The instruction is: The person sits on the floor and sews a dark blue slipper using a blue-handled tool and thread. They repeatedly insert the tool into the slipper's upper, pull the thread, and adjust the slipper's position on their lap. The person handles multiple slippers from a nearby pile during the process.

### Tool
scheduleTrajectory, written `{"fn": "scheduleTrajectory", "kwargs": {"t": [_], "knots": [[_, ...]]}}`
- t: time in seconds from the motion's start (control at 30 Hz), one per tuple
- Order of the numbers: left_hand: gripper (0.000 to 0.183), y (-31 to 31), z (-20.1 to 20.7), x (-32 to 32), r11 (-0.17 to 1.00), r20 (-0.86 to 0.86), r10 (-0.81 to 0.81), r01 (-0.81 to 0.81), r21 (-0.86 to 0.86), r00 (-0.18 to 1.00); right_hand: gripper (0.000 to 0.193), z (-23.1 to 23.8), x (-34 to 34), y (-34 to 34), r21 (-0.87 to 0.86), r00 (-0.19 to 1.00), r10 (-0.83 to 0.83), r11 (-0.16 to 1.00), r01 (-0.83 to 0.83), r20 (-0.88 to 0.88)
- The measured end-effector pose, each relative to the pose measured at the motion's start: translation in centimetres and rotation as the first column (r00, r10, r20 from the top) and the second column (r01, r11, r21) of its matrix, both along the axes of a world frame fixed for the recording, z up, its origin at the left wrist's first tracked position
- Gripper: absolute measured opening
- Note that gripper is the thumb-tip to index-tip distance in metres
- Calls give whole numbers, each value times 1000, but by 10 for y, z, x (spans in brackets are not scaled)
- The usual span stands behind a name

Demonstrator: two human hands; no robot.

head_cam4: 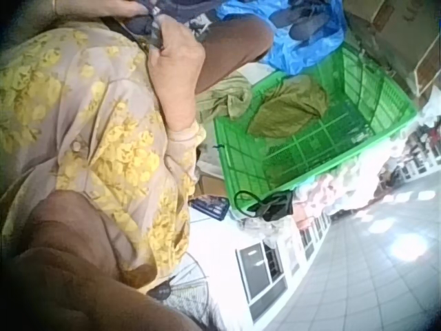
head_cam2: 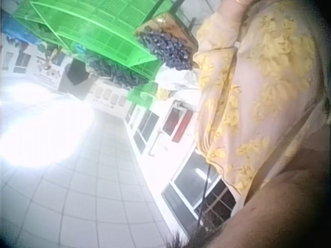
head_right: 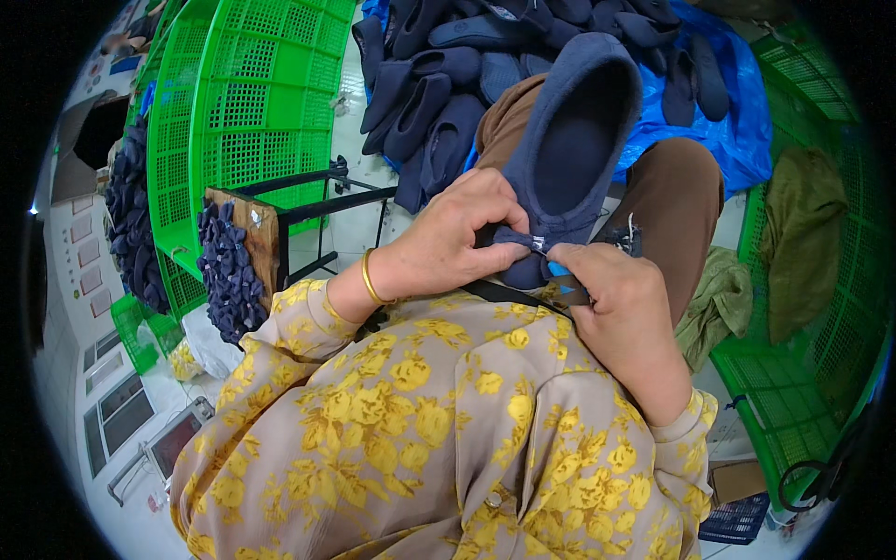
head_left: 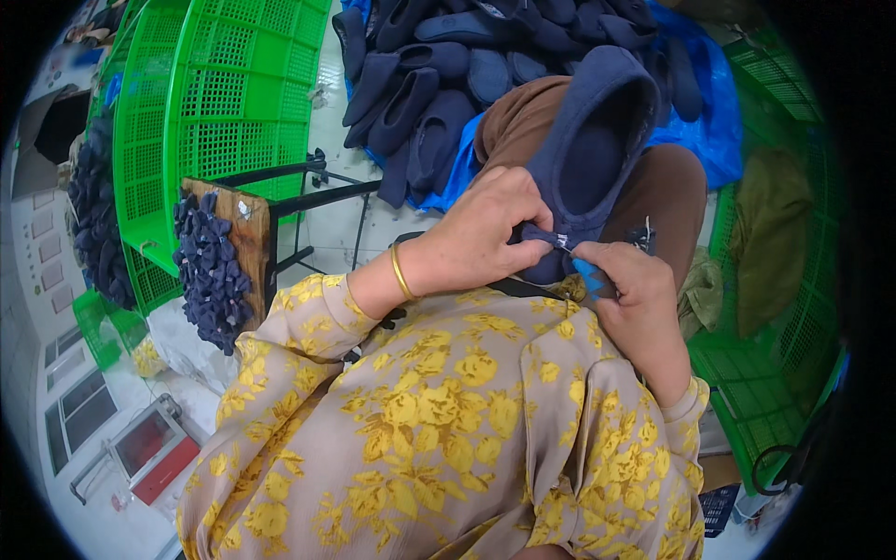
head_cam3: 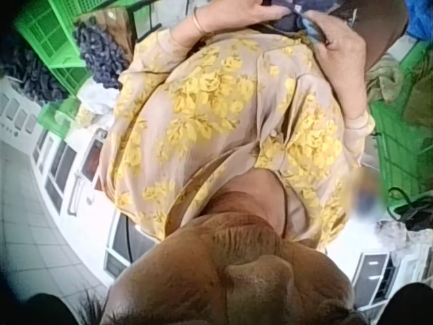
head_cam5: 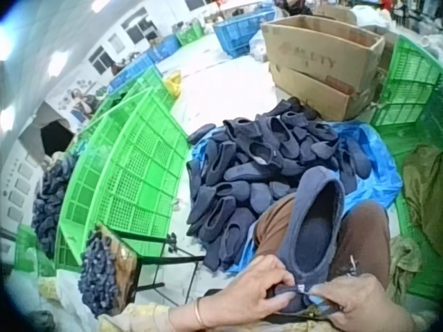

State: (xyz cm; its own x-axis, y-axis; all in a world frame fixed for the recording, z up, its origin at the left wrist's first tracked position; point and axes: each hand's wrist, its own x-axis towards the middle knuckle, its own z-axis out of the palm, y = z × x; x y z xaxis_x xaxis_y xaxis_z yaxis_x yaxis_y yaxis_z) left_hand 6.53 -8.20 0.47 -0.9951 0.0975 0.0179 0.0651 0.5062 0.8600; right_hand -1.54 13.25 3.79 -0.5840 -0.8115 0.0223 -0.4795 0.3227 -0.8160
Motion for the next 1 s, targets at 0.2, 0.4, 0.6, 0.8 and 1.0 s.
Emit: {"fn": "scheduleTrajectory", "kwargs": {"t": [0.2, 0.4, 0.6, 0.8, 1.0], "knots": [[15, 0, 2, 0, 1000, 24, -18, 18, -3, 1000, 42, 1, 3, -1, 63, 996, 43, 997, -38, -73], [16, -1, 1, 0, 1000, 32, -16, 16, -1, 999, 43, 1, 5, -1, 110, 992, 61, 993, -49, -109], [15, 0, -1, 1, 1000, 31, -6, 6, -13, 1000, 42, 3, 6, -7, 167, 991, 81, 984, -63, -105], [17, 3, -6, 4, 999, -10, 38, -38, -20, 999, 40, -11, 9, -12, 178, 992, 38, 984, -17, -116], [19, 5, 3, 13, 991, -80, 102, -109, -83, 992, 41, -8, 12, -10, 210, 994, 25, 978, -3, -102]]}}
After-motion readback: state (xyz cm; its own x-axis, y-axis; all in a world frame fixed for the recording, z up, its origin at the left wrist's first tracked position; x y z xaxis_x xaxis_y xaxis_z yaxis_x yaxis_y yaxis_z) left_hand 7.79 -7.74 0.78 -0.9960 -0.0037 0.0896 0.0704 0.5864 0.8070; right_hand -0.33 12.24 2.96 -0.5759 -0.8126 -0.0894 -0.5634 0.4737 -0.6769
